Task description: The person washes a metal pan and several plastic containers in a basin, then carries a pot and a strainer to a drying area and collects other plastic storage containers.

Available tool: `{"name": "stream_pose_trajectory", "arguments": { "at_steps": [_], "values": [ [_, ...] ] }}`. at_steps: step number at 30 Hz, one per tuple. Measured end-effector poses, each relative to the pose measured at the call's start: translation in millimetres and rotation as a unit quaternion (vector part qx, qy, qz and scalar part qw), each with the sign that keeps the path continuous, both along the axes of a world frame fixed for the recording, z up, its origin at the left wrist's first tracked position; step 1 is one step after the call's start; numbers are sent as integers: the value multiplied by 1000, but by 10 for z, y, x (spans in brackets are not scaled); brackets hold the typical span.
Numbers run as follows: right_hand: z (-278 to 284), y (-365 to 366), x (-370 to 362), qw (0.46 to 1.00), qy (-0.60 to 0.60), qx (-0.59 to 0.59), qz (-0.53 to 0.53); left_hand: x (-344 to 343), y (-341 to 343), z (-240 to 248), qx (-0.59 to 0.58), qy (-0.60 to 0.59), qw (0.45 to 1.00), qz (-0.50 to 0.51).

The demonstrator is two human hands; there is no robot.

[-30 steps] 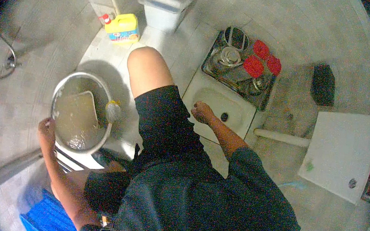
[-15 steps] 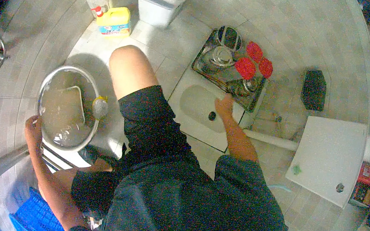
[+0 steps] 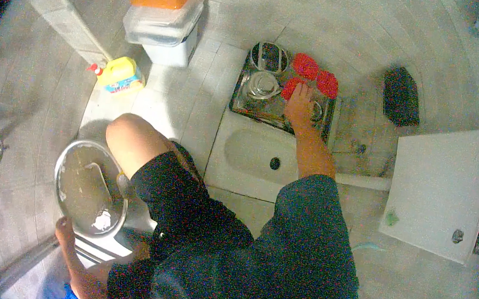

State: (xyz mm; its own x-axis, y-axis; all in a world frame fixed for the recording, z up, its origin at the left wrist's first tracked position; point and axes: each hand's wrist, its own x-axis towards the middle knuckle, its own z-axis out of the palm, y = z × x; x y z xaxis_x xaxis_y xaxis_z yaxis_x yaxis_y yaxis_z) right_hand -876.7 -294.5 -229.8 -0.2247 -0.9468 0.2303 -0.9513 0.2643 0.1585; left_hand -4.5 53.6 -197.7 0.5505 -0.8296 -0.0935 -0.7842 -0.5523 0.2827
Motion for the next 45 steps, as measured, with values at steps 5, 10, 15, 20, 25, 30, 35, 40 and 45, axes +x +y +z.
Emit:
{"name": "stream_pose_trajectory", "arguments": {
  "at_steps": [5, 10, 15, 20, 25, 30, 35, 40, 45],
  "values": [
    [-41, -92, 131, 999, 11, 34, 24, 143, 136, -74, 12, 1, 1000, -10],
    [-100, -110, -123, 999, 35, -12, 29, -29, -76, -188, 22, 27, 999, 10],
    [-135, -165, -76, 995, 56, -55, 68, -140, -74, 28, 64, 16, 998, 17],
    [-93, -201, -123, 999, 21, 13, 39, -184, -106, 40, 26, 11, 999, 15],
    [12, -226, -147, 998, 10, 50, 29, -126, -83, -27, 36, 8, 999, -2],
    [318, -196, 83, 999, 27, 19, 8, -168, -57, 51, 41, 16, 999, 12],
    [512, -456, 420, 993, -60, -30, 97, -175, -32, 67, 56, 4, 998, 18],
    [314, -735, 813, 986, -145, -50, 68, -326, -197, 55, 63, 19, 998, 19],
    [100, -935, 1127, 994, -100, 30, -23, -212, -67, 8, 110, -9, 994, 18]
  ]
}}
